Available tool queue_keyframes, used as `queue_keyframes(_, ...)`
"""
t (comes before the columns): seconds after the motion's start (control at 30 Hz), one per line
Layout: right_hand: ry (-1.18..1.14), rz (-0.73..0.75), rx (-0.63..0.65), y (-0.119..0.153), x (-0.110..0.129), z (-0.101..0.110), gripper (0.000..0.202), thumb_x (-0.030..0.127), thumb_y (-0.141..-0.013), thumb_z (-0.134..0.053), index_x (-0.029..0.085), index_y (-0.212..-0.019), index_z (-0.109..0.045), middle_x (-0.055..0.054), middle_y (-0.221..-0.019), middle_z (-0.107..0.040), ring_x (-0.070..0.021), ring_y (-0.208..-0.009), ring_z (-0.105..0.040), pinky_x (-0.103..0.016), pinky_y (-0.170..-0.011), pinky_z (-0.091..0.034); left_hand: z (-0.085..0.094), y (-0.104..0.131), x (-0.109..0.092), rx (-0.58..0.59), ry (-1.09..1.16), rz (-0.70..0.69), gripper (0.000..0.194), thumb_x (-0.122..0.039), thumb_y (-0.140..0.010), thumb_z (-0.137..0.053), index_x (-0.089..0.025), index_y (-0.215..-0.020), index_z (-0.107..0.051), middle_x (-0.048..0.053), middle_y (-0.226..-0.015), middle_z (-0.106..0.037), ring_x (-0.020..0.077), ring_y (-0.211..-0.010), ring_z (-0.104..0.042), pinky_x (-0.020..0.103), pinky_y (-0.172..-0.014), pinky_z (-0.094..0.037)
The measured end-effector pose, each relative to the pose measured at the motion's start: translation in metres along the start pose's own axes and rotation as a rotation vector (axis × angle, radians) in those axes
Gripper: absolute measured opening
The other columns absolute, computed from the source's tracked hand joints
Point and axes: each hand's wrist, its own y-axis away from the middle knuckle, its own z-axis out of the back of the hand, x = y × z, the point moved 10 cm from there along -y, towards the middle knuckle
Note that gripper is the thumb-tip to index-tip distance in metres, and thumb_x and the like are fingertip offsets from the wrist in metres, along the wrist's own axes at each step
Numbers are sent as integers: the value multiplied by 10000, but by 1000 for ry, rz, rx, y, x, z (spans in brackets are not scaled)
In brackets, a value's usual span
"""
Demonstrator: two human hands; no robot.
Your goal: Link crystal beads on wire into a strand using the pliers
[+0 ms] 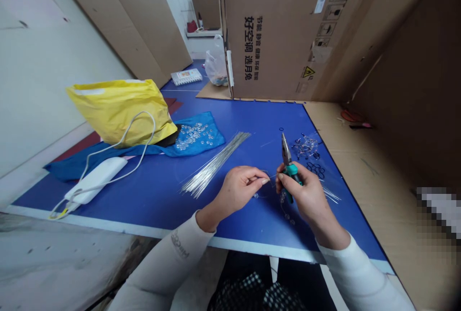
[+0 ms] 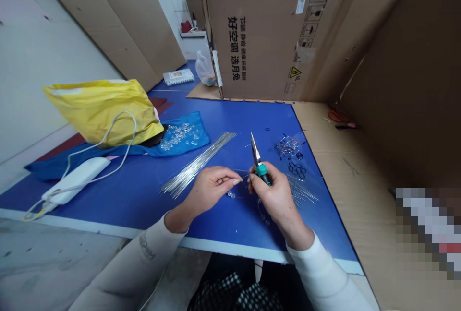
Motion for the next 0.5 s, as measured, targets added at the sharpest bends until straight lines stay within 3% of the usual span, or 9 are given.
queue_keyframes(0.1, 20, 5, 8, 0, 0, 0, 105, 292, -813, -624, 203, -864, -604, 37, -612, -609, -133, -576, -546, -255, -586, -425, -2, 0, 5, 9, 54, 27, 142, -246, -878, -621, -178, -847, -741, 15, -737, -698, 105, -622, -560, 218, -561, -411)
queue_keyframes(0.27, 193, 100, -61, 3, 7, 15, 187, 354, -826, -644, 210, -946, -649, -22, -885, -686, -170, -772, -612, -287, -714, -469, 3, -2, 16, -25, 165, 84, 196, -325, -881, -621, -170, -855, -738, 0, -649, -637, 94, -547, -478, 214, -504, -365)
queue_keyframes(0.5, 522, 286, -3, 29, 7, 21, 201, 232, -846, -575, 226, -1045, -608, -24, -941, -685, -176, -823, -650, -290, -760, -485, 19, 1, 17, -132, 252, 91, 190, -329, -893, -604, -160, -868, -687, -36, -582, -525, 76, -506, -418, 196, -470, -327)
